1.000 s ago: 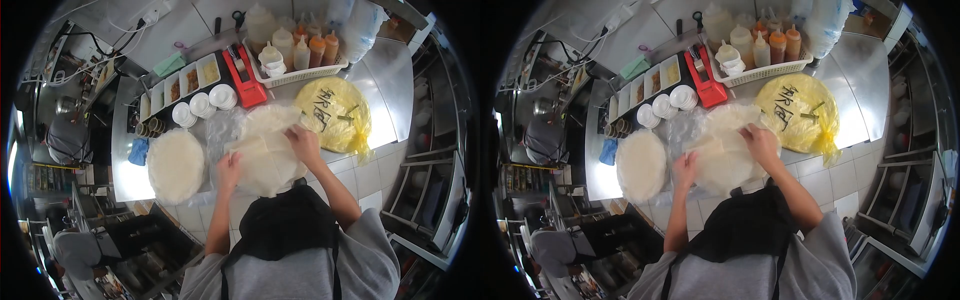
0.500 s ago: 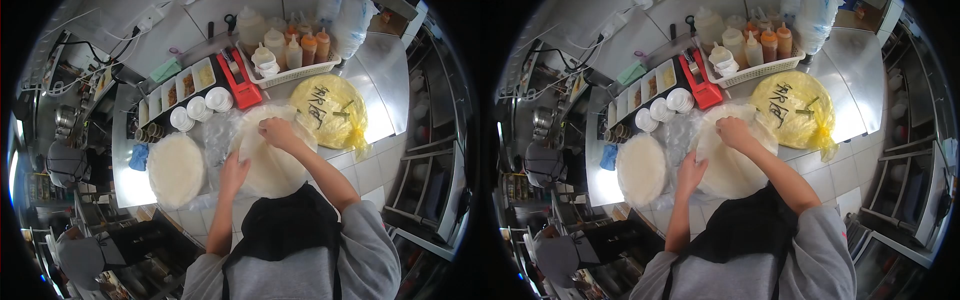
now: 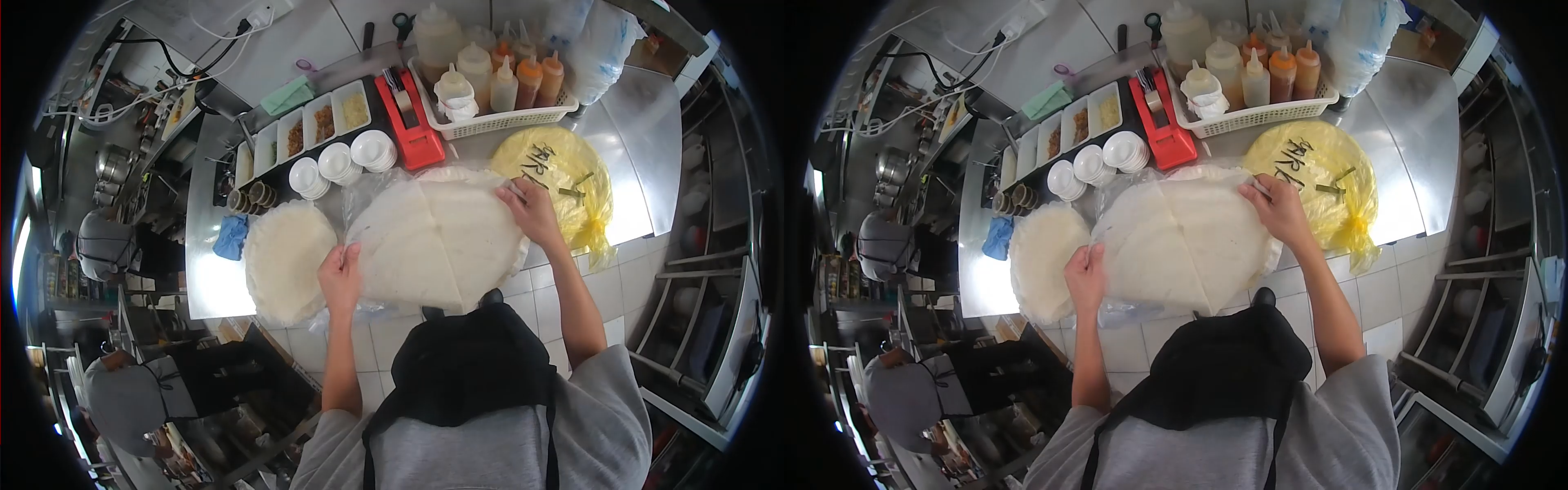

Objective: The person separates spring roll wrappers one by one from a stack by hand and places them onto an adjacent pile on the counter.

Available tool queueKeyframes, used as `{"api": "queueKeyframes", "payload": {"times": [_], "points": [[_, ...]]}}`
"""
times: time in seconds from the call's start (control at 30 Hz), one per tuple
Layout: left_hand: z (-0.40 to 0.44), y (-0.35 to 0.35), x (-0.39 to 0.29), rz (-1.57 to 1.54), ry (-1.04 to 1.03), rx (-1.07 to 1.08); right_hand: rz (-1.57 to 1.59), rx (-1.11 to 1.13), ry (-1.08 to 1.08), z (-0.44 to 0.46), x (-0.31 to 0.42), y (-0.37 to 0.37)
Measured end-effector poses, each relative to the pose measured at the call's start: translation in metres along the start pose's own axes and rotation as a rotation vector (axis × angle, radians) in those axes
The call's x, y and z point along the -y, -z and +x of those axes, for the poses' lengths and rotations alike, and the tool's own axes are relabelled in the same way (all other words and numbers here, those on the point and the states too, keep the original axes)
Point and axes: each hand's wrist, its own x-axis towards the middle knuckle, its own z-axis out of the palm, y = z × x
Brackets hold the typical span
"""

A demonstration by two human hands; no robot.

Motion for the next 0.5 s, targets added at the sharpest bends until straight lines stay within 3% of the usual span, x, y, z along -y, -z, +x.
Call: {"api": "queueKeyframes", "payload": {"times": [0.1, 0.23, 0.33, 0.4, 0.5], "points": [[-0.004, 0.002, 0.002, -0.006, 0.149, 0.071, -0.039, 0.059, -0.074, -0.003, 0.006, 0.001], [0.004, -0.005, 0.040, 0.020, 0.017, 0.214, -0.196, 0.305, -0.133, 0.009, -0.003, 0.013], [0.019, -0.023, 0.056, -0.164, -0.031, 0.378, -0.264, 0.418, 0.135, 0.033, -0.017, -0.004], [0.039, -0.033, 0.045, -0.231, 0.040, 0.560, -0.265, 0.519, 0.093, 0.052, -0.012, -0.022], [0.068, -0.048, 0.026, -0.049, 0.112, 0.703, -0.385, 0.638, 0.111, 0.077, 0.003, -0.049]]}}
